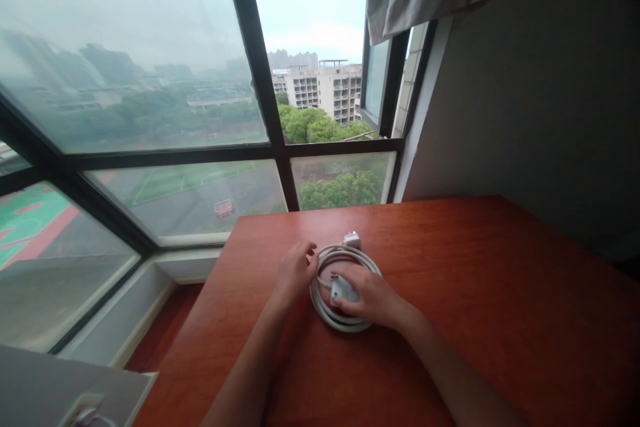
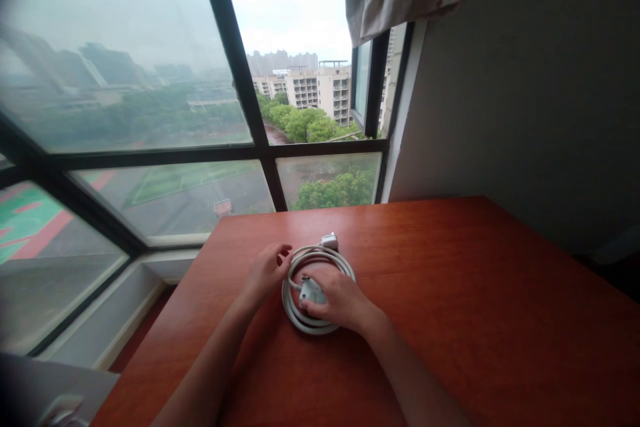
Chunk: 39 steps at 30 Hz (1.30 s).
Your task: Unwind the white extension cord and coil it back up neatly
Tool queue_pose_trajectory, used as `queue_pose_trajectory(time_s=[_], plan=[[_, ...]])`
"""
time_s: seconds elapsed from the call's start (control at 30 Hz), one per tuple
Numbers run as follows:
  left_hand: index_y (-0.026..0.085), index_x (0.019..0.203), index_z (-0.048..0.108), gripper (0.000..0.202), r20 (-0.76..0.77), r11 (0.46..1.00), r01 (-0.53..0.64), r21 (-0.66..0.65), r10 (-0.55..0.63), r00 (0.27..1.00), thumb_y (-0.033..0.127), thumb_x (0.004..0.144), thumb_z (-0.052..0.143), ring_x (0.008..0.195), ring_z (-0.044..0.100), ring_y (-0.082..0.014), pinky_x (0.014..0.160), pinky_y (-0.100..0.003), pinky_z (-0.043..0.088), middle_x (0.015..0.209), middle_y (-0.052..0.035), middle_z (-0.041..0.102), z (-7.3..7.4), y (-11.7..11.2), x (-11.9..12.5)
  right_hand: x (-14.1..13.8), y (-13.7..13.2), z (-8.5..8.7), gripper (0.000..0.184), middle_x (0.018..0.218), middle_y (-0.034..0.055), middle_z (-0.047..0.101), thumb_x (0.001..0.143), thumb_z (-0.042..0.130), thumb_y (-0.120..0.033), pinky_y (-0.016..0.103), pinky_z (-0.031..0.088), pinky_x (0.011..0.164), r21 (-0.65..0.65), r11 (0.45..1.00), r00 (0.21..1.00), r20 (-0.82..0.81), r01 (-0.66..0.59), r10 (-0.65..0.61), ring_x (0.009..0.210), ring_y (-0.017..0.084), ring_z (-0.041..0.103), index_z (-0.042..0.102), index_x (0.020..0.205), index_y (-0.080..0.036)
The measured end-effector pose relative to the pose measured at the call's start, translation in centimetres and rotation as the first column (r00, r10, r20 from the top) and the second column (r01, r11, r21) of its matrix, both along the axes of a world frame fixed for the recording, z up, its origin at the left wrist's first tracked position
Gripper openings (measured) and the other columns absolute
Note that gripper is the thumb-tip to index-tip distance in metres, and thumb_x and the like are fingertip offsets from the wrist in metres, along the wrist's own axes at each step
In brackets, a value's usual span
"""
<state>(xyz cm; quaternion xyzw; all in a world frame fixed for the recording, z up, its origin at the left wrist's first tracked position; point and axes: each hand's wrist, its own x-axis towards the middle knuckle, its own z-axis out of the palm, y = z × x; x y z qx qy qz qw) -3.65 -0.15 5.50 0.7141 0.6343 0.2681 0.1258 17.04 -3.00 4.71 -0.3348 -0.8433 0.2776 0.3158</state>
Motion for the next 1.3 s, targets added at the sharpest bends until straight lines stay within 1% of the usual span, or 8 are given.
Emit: queue_pose_trajectory(time_s=[0.23,0.47,0.67,0.8,0.87,0.93,1.07,1.3], plan=[[0.017,0.091,0.066,0.032,0.033,0.995,-0.022,-0.098,0.025,0.999,0.034,0.096,0.039,0.078,0.064,-0.0185,0.067,-0.026,0.041,0.087,-0.0077,0.071,0.6,0.5,-1.0,0.7,1.0,0.4,0.042,0.120,0.0070,0.067,0.084,0.062,-0.038,0.037,0.049,0.089,-0.349,0.937,0.923,-0.368,-0.028,-0.110,0.108,0.025,0.062,0.060,0.124,-0.024],[0.019,0.093,0.063,0.028,-0.236,0.964,-0.055,-0.260,-0.009,0.972,0.044,0.082,0.059,0.082,0.065,-0.0239,0.062,-0.027,0.039,0.093,-0.0091,0.071,0.1,-0.6,0.1,2.2,1.3,1.7,0.045,0.104,0.0064,0.072,0.083,0.063,-0.049,0.028,0.050,0.064,-0.622,0.767,0.580,-0.687,-0.159,-0.438,0.083,0.021,0.067,0.060,0.120,-0.022],[0.021,0.087,0.061,0.013,-0.273,0.984,-0.038,-0.171,-0.011,0.962,0.026,0.084,0.050,0.081,0.064,-0.0228,0.065,-0.028,0.039,0.086,-0.0078,0.069,0.0,-1.0,0.6,6.7,2.1,3.2,0.041,0.102,0.0050,0.072,0.084,0.054,-0.054,0.029,0.053,0.067,-0.563,0.822,0.184,-0.820,-0.085,-0.542,0.085,0.019,0.067,0.067,0.107,-0.023],[0.019,0.082,0.059,0.013,0.114,0.992,0.025,-0.126,-0.010,0.993,0.029,0.082,0.052,0.071,0.060,-0.0181,0.063,-0.026,0.040,0.076,-0.0049,0.065,0.1,-0.2,0.1,10.2,3.1,3.6,0.041,0.099,0.0047,0.072,0.083,0.051,-0.053,0.027,0.052,0.065,-0.510,0.854,0.036,-0.856,0.104,-0.515,0.083,0.017,0.067,0.068,0.104,-0.021],[0.017,0.082,0.056,0.018,0.457,0.985,0.057,-0.164,0.025,0.889,0.036,0.080,0.055,0.060,0.055,-0.0144,0.055,-0.023,0.039,0.069,-0.0017,0.060,0.3,0.2,-0.3,11.5,3.4,3.6,0.042,0.098,0.0052,0.072,0.084,0.049,-0.052,0.026,0.052,0.063,-0.514,0.845,-0.020,-0.856,0.146,-0.517,0.081,0.017,0.066,0.068,0.104,-0.020],[0.016,0.083,0.054,0.024,0.721,0.969,0.083,-0.234,0.116,0.683,0.038,0.076,0.060,0.051,0.049,-0.0101,0.048,-0.020,0.035,0.065,0.0011,0.057,0.7,0.4,-0.7,12.5,3.6,3.5,0.042,0.098,0.0051,0.071,0.084,0.046,-0.051,0.025,0.051,0.062,-0.529,0.830,-0.069,-0.848,0.179,-0.525,0.080,0.016,0.066,0.068,0.104,-0.020],[0.013,0.087,0.057,0.032,0.923,0.957,0.127,-0.262,0.210,0.322,0.036,0.069,0.072,0.056,0.054,-0.0080,0.051,-0.018,0.040,0.069,0.0006,0.059,1.8,0.3,-1.2,13.1,3.8,3.2,0.039,0.100,0.0039,0.070,0.085,0.047,-0.051,0.026,0.050,0.062,-0.551,0.800,-0.069,-0.831,0.237,-0.552,0.082,0.017,0.065,0.068,0.101,-0.023],[0.014,0.113,0.066,0.043,0.988,0.960,0.277,-0.038,-0.007,0.157,0.033,0.075,0.074,0.064,0.056,-0.0095,0.062,-0.020,0.045,0.070,-0.0003,0.059,3.6,-1.2,1.0,11.2,4.7,1.6,0.044,0.093,0.0014,0.068,0.076,0.064,-0.055,0.024,0.047,0.059,-0.618,0.745,0.073,-0.755,0.250,-0.651,0.077,0.016,0.062,0.066,0.104,-0.022]])
